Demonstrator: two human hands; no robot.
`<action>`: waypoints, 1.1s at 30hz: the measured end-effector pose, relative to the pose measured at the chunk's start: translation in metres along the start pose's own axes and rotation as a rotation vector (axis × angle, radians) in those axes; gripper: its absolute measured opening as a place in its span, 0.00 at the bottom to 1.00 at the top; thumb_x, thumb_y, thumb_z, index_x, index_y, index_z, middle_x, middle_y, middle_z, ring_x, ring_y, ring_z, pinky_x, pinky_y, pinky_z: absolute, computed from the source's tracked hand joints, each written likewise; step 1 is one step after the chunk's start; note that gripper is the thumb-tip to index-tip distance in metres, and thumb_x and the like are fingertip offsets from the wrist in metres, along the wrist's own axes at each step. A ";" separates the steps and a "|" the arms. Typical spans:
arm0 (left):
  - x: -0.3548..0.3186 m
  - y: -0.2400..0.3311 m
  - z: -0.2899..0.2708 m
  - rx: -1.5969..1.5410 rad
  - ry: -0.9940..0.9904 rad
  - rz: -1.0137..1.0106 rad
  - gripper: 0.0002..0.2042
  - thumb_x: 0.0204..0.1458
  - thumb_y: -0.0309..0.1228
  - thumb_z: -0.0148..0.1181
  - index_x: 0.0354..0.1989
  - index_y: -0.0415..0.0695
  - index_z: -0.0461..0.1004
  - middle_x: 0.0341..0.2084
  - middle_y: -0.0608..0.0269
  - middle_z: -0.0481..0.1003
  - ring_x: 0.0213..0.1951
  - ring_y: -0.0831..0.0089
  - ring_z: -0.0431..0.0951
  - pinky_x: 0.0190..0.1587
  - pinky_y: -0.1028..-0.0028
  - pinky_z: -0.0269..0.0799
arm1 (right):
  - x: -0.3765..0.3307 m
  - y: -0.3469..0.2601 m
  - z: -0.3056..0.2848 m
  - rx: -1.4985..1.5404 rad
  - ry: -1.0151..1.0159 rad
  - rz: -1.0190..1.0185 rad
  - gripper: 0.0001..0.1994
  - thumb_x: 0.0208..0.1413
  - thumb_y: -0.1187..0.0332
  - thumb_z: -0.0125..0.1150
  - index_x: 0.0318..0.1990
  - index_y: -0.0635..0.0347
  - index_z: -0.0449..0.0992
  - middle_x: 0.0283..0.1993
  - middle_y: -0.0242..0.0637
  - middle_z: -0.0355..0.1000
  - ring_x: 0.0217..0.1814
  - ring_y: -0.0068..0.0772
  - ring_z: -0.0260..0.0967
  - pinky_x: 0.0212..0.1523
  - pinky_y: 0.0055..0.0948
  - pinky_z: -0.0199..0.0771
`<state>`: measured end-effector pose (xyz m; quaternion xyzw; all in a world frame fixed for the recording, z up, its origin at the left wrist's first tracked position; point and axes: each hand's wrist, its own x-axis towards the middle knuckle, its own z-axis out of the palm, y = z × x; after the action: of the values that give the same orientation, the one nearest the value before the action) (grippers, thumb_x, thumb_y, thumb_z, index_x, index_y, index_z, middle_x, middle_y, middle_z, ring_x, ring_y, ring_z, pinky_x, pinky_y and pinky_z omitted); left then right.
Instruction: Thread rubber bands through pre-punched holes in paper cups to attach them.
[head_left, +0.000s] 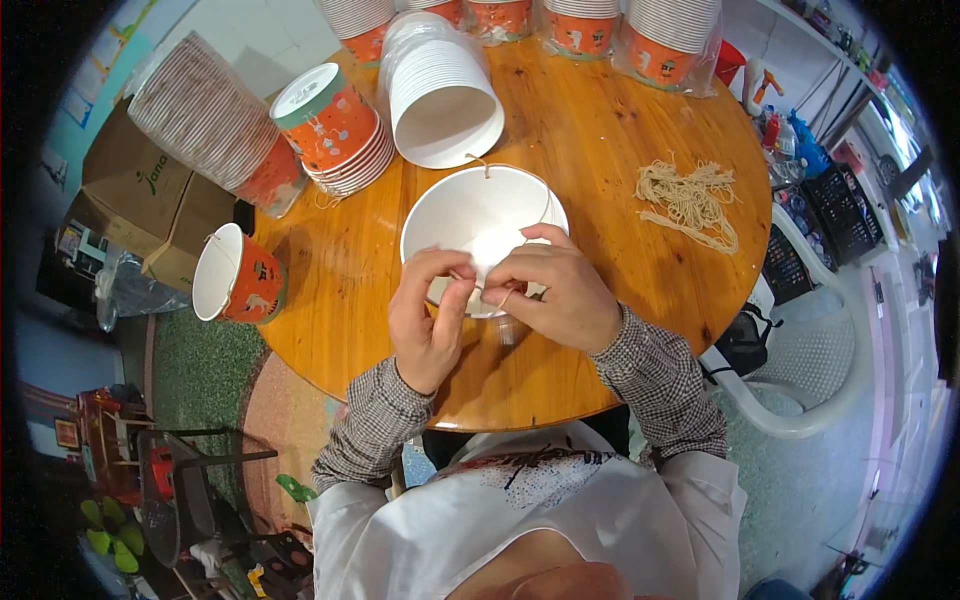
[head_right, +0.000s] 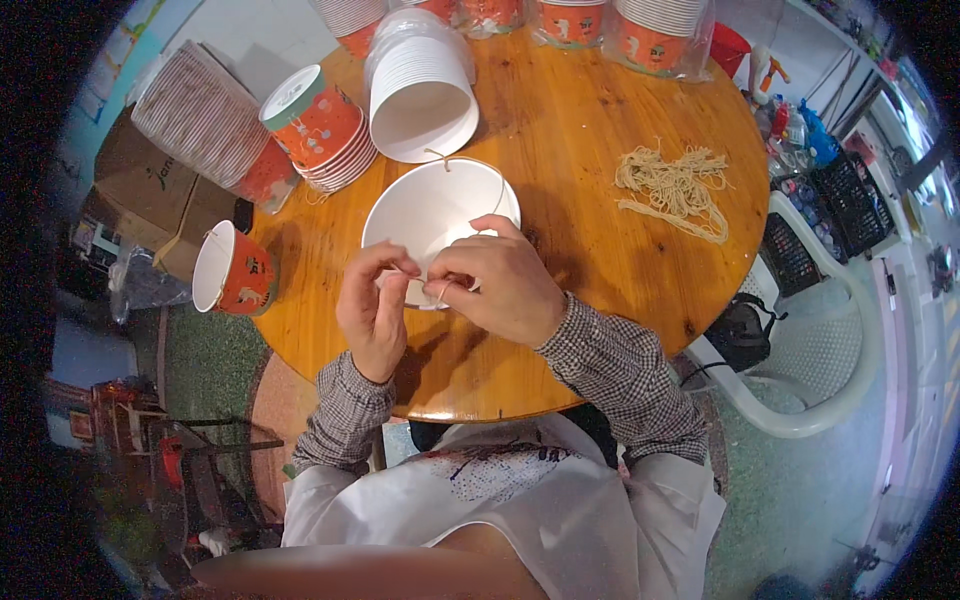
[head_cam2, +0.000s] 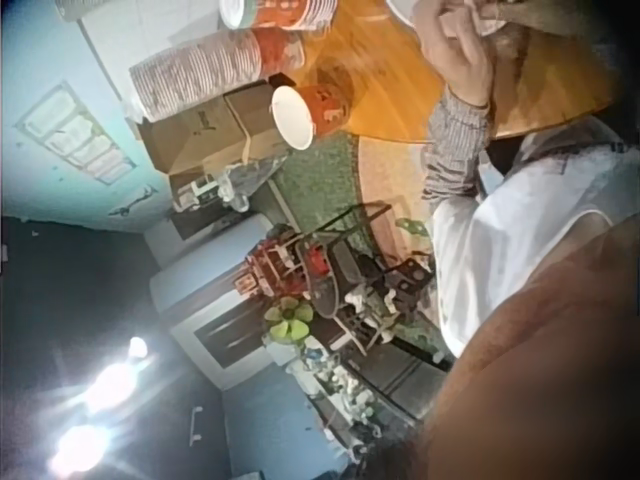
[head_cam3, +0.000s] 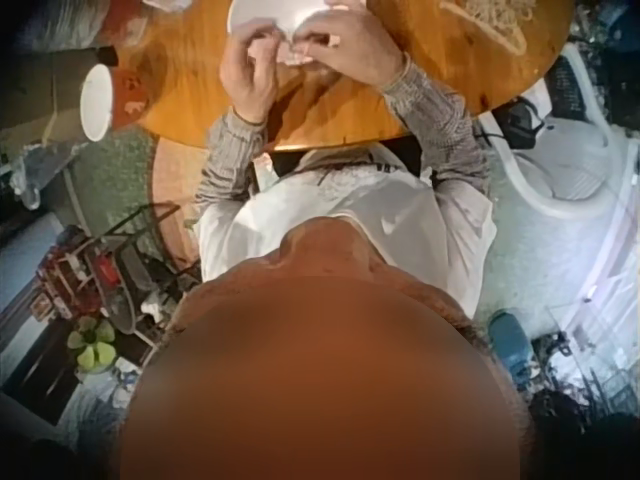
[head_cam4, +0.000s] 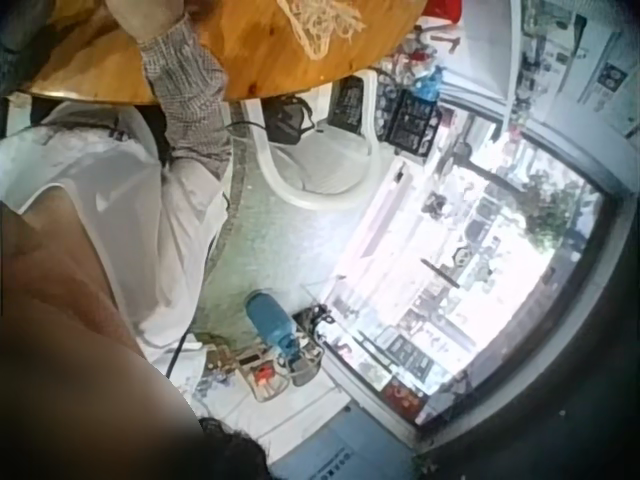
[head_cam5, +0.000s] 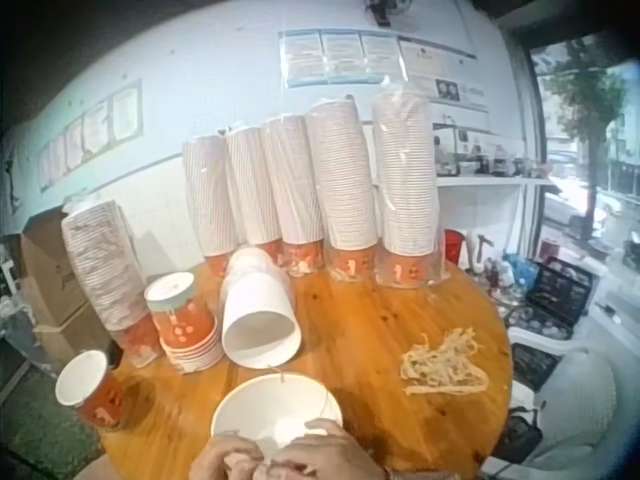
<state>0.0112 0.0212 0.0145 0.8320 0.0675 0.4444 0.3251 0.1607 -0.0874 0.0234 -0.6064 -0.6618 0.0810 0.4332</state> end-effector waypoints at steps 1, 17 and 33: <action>-0.004 0.002 0.003 -0.156 0.034 -0.158 0.05 0.55 0.19 0.54 0.39 0.37 0.70 0.31 0.59 0.75 0.34 0.68 0.77 0.49 0.70 0.68 | -0.001 0.002 0.003 0.040 0.077 0.010 0.07 0.52 0.65 0.63 0.29 0.57 0.76 0.27 0.30 0.75 0.29 0.29 0.72 0.57 0.39 0.60; 0.018 0.012 -0.033 0.460 -0.418 0.108 0.11 0.52 0.38 0.62 0.36 0.43 0.75 0.25 0.62 0.75 0.35 0.65 0.76 0.60 0.56 0.57 | 0.007 0.005 0.002 -0.047 0.013 0.057 0.05 0.53 0.67 0.60 0.30 0.57 0.74 0.27 0.36 0.75 0.33 0.40 0.73 0.52 0.38 0.64; -0.003 0.011 -0.019 0.151 -0.405 -0.084 0.11 0.45 0.22 0.64 0.38 0.45 0.78 0.33 0.64 0.78 0.39 0.67 0.76 0.57 0.63 0.59 | 0.001 0.004 0.002 0.032 0.202 0.100 0.07 0.53 0.70 0.63 0.36 0.63 0.76 0.36 0.40 0.76 0.40 0.40 0.72 0.46 0.36 0.71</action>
<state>-0.0079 0.0201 0.0265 0.9227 0.0685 0.2482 0.2870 0.1629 -0.0845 0.0202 -0.6370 -0.5821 0.0515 0.5027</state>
